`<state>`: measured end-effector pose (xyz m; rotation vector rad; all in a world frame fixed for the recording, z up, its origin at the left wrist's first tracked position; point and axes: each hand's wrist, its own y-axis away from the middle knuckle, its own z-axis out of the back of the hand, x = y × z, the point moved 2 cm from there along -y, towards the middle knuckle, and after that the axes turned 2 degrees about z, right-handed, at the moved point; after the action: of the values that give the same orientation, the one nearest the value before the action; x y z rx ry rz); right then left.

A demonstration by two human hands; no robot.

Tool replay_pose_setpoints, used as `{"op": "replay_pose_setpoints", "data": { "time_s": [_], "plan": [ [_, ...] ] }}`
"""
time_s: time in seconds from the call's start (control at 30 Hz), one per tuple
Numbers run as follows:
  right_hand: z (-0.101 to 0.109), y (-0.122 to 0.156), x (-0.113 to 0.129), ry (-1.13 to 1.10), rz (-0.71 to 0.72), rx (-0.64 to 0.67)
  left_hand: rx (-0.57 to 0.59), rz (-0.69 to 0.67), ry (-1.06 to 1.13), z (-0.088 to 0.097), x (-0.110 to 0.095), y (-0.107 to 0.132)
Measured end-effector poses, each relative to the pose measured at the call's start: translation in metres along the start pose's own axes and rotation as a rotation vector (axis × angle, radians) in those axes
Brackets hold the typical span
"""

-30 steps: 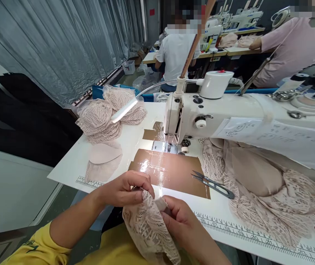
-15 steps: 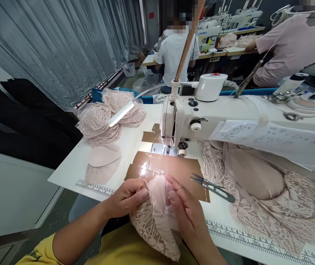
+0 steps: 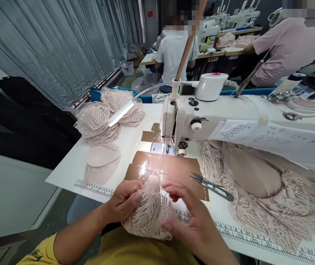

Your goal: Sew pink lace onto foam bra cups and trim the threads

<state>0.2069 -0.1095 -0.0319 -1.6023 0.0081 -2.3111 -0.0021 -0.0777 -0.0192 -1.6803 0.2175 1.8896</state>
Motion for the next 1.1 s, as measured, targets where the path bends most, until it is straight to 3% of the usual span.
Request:
{"op": "replay_pose_setpoints", "data": {
  "time_s": [0.13,0.3,0.4,0.47,0.6,0.8,1.1],
  "plan": [
    [-0.016,-0.008,0.01,-0.054,-0.204,0.142,0.067,-0.054,-0.011,0.0,-0.002,0.002],
    [-0.021,-0.016,0.019,-0.288,-0.213,0.045,0.182,-0.039,-0.055,0.001,0.001,0.007],
    [-0.022,-0.015,0.02,-0.383,-0.311,0.039,0.215,-0.037,-0.074,0.001,0.005,0.01],
    [-0.022,-0.013,0.02,-0.412,-0.358,0.001,0.167,-0.021,-0.021,0.005,0.006,0.01],
    [-0.025,-0.01,0.017,-0.428,-0.366,-0.059,-0.037,0.087,0.053,0.023,0.001,0.007],
    [-0.036,-0.011,0.017,-0.358,-0.333,0.027,0.241,0.284,-0.031,0.021,-0.004,0.001],
    [-0.031,-0.011,0.023,-0.124,-0.25,-0.142,0.317,0.378,0.19,0.011,0.0,0.0]
  ]
}}
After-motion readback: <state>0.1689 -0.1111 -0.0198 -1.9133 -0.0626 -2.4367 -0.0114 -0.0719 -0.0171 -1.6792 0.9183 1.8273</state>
